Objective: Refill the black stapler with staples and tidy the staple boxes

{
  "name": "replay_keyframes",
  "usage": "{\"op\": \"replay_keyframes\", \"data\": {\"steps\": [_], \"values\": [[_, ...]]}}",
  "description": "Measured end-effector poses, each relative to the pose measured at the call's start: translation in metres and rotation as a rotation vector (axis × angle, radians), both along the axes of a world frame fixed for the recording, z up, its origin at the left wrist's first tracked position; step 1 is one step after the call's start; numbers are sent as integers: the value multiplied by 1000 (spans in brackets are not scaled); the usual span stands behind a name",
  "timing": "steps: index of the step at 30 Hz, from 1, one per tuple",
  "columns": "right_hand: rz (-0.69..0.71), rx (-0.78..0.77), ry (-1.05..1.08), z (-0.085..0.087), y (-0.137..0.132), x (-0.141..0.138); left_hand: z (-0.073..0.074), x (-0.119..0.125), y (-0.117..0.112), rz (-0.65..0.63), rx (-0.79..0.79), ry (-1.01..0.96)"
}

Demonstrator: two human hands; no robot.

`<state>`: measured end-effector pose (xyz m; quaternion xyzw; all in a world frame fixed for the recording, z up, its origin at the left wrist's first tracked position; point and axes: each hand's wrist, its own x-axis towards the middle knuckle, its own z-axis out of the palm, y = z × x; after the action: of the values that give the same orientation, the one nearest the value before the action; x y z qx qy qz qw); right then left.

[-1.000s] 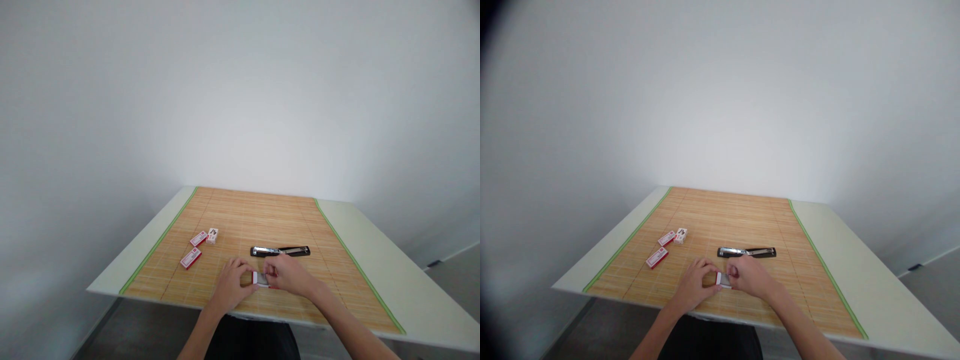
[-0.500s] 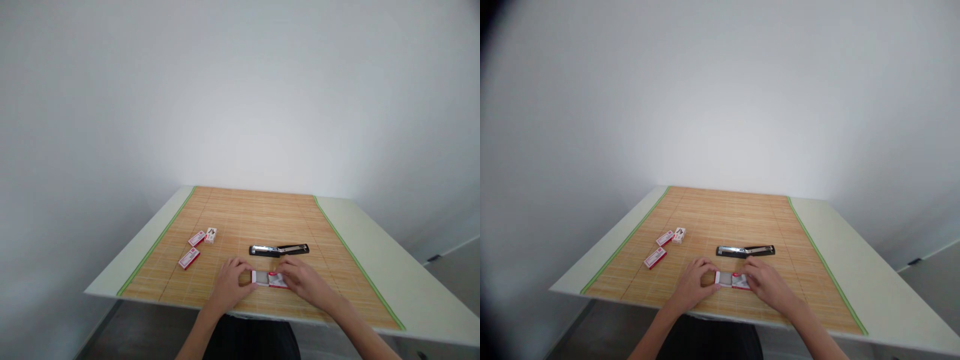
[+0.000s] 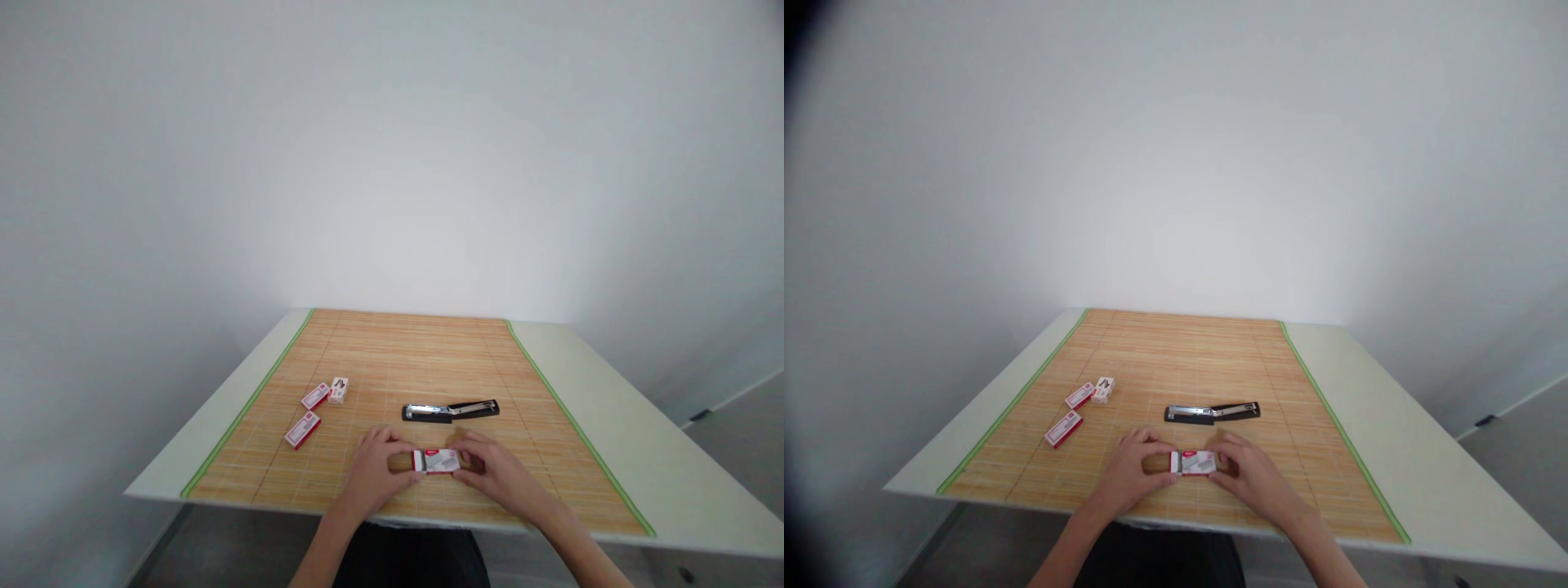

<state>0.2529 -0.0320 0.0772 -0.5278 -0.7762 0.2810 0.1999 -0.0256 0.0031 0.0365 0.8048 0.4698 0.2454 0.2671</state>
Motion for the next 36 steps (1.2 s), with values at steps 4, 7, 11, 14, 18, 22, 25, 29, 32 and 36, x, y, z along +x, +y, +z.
{"op": "replay_keyframes", "data": {"steps": [4,7,11,14,18,22,25,29,32,36], "values": [[12,15,5,-1,1,-12,-1,6,2,2,2,25],[-8,32,-15,-1,2,-16,-1,5,0,-2,0,11],[-21,76,-26,3,5,-25,-1,1,4,54,-17,-148],[20,87,-38,5,8,-35,-1,3,20,196,-17,-242],[67,104,-75,5,11,-43,-4,12,47,181,74,-158],[54,122,-63,3,20,-41,-9,16,61,126,84,-79],[-14,159,-43,2,32,-37,-9,13,58,91,68,-74],[-59,202,-77,1,49,-35,-3,8,46,26,60,-62],[-39,190,-114,-1,55,-36,0,7,39,12,56,-49],[-27,176,-144,-2,56,-40,-1,8,37,32,51,-43]]}}
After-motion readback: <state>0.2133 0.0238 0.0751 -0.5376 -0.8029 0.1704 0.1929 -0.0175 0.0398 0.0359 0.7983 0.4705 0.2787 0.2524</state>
